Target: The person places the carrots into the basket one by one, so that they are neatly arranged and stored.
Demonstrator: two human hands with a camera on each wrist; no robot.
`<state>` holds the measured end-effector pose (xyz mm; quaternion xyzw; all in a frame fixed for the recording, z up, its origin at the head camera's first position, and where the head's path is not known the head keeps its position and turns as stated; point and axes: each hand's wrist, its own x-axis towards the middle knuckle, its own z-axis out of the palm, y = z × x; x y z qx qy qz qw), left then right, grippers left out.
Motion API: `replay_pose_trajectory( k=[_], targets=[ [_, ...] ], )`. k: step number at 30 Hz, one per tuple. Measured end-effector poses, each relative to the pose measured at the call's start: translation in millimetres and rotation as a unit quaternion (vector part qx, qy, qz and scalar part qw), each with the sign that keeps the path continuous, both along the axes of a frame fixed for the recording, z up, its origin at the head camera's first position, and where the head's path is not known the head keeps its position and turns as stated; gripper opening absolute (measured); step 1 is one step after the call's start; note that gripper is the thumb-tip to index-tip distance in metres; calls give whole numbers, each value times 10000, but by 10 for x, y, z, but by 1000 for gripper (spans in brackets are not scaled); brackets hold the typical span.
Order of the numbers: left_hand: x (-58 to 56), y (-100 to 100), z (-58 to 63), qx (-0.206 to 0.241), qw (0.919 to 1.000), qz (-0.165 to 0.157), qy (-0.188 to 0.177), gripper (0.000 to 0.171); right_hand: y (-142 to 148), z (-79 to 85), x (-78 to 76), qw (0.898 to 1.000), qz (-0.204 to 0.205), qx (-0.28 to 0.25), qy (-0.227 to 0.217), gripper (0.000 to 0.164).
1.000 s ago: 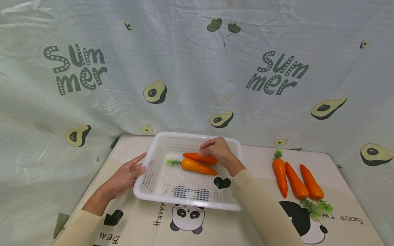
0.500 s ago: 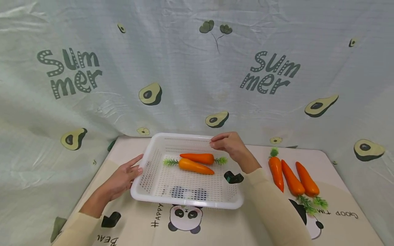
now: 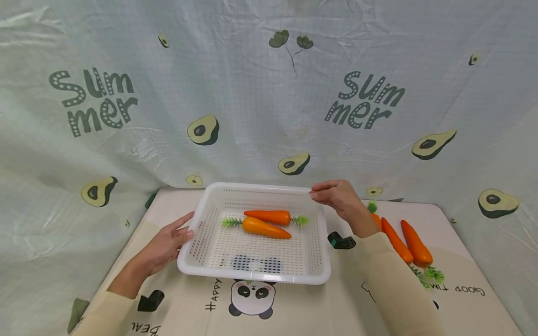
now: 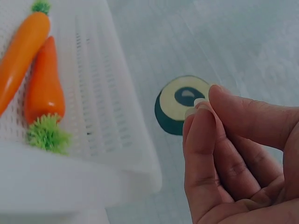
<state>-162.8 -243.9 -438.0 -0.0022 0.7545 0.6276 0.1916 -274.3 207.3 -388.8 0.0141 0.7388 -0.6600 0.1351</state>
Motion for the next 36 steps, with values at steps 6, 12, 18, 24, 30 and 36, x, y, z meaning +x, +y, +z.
replay_pose_trajectory(
  k=[6,12,18,24,30,36],
  targets=[
    [4,1,-10,-35,10000,5,23,74,160,-4,29,10000,-82,4,-52,49],
    [2,7,-11,-57,10000,3,6,74,325,5,95,9998,-137,135,8,44],
    [2,6,-11,-66,10000,-8,3,74,495,13,190,9996,-195,221,13,36],
    [8,-5,-14,-63,10000,-13,9,75,664,-11,221,9994,-323,53,-63,19],
    [0,5,-15,-82,10000,-8,2,74,805,-40,249,9988,-463,129,-113,11],
    [-3,7,-16,-75,10000,14,-29,74,918,-50,278,9983,-516,-105,-239,15]
  ],
)
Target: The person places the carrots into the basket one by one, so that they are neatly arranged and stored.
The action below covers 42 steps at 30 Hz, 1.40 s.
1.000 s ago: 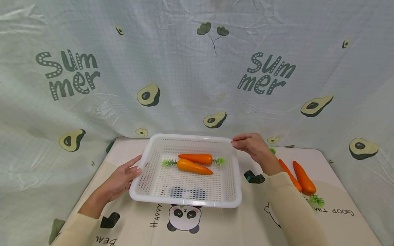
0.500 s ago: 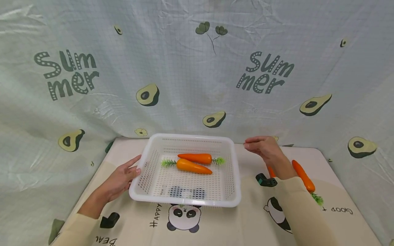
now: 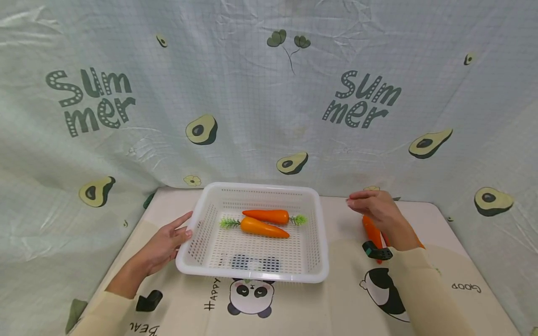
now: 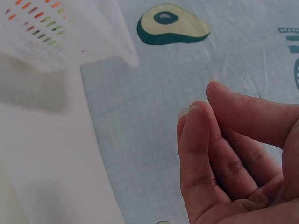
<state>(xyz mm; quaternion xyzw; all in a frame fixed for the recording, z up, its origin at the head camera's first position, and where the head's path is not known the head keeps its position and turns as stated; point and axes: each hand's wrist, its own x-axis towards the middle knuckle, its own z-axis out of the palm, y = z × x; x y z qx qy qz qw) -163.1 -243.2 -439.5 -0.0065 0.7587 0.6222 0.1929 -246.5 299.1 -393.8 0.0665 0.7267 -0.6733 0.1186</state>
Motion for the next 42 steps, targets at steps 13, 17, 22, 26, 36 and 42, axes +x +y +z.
replay_pose_trajectory(
  k=[13,17,22,26,36,42],
  targets=[
    [-6,-2,-13,-1,10000,6,11,74,170,-79,56,10000,34,63,-24,11],
    [-1,0,-11,0,10000,-2,17,73,198,-95,75,9999,31,116,-9,12],
    [4,0,-8,-22,10000,-13,21,74,230,-91,102,9998,-12,195,-53,16],
    [3,-4,-4,-12,10000,-23,29,74,271,-93,122,9996,-154,192,-102,11],
    [17,17,8,-105,9999,-2,29,75,382,-193,220,9990,-393,230,-32,37],
    [8,12,11,-27,10000,-33,29,73,432,-276,300,9968,-655,453,-8,54]
  ],
)
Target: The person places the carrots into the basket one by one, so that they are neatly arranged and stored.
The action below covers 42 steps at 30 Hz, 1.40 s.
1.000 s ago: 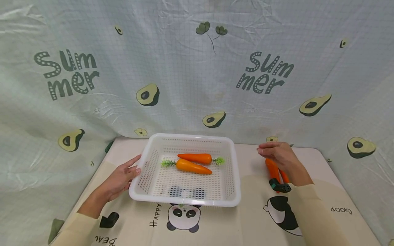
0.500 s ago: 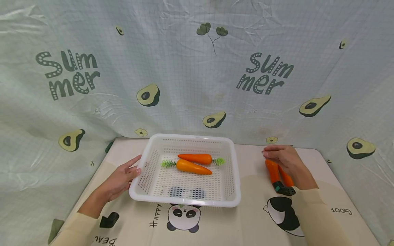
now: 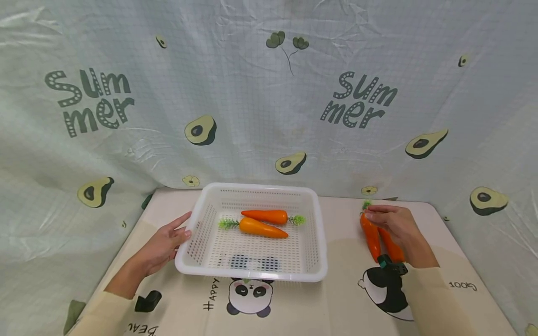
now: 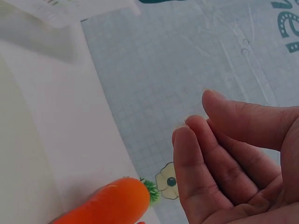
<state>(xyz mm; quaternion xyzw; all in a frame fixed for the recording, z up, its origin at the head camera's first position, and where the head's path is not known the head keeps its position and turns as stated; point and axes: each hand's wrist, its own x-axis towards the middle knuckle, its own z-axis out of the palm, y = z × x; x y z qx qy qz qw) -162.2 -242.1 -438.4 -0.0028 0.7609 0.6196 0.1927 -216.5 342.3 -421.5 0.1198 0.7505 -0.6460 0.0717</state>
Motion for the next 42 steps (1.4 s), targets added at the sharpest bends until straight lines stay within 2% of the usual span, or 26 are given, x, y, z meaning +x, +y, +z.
replay_pose_trajectory(
  k=[8,15,19,24,30,33,42],
  targets=[
    [-6,0,-14,-13,10000,-5,-12,73,20,-104,88,9972,-293,672,-127,61],
    [6,0,-24,-37,10000,13,-3,74,-30,-190,163,9916,-701,982,-477,60],
    [11,-7,-29,36,10000,-9,2,74,-76,-244,208,9879,-914,1201,-349,56],
    [10,-3,-29,53,10000,-4,10,75,-153,-302,263,9834,-1345,1194,-221,52],
    [14,-1,-19,19,10000,-8,5,74,-200,-406,290,9742,-1791,1358,188,51],
    [16,-7,-12,-22,10000,-4,1,75,-214,-481,288,9707,-1865,1500,214,51],
    [0,-26,-7,29,10000,-55,4,77,-228,-602,257,9719,-1870,1418,166,65]
  ],
)
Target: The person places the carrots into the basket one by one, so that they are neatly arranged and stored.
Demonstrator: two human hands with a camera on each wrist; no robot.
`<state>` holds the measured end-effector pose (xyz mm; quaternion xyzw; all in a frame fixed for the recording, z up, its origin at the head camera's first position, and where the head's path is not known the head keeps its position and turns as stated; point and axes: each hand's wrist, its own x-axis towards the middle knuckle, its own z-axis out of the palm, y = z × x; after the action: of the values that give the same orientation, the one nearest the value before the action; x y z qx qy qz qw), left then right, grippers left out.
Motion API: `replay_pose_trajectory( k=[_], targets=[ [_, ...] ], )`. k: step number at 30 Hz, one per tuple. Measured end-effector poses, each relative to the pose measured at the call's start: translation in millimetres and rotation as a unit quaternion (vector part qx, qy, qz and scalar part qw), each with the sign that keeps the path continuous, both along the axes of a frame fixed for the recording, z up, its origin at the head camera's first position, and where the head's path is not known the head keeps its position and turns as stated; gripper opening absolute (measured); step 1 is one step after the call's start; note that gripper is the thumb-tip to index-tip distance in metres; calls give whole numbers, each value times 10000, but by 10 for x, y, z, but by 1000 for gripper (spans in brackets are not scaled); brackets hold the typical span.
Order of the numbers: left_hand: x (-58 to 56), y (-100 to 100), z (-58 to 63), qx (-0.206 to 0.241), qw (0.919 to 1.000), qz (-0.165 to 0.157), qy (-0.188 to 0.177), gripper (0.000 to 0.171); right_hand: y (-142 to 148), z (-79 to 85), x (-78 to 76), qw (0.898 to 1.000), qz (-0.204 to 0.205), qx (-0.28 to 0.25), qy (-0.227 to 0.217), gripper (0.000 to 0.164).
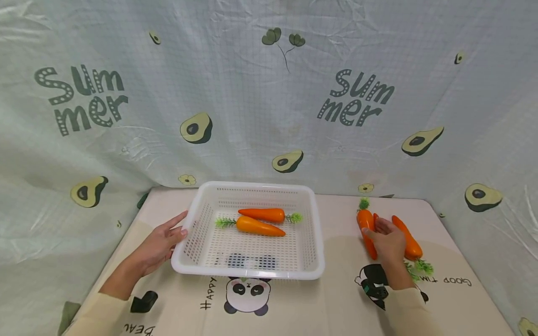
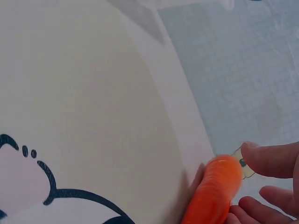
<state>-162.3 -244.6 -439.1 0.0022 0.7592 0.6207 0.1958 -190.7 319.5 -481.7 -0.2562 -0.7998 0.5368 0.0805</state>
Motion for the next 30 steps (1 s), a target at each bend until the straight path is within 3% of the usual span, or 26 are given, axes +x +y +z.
replay_pose_trajectory(
  k=[13,20,30],
  targets=[
    [-1,4,2,-16,10000,-5,0,76,-27,-72,-35,9988,56,301,-390,71],
    [-2,10,-4,8,10000,-12,2,76,-68,-114,-49,9981,160,490,-346,75],
    [9,12,-10,-56,10000,38,14,76,-131,-142,-99,9943,-71,952,-480,65]
  ],
)
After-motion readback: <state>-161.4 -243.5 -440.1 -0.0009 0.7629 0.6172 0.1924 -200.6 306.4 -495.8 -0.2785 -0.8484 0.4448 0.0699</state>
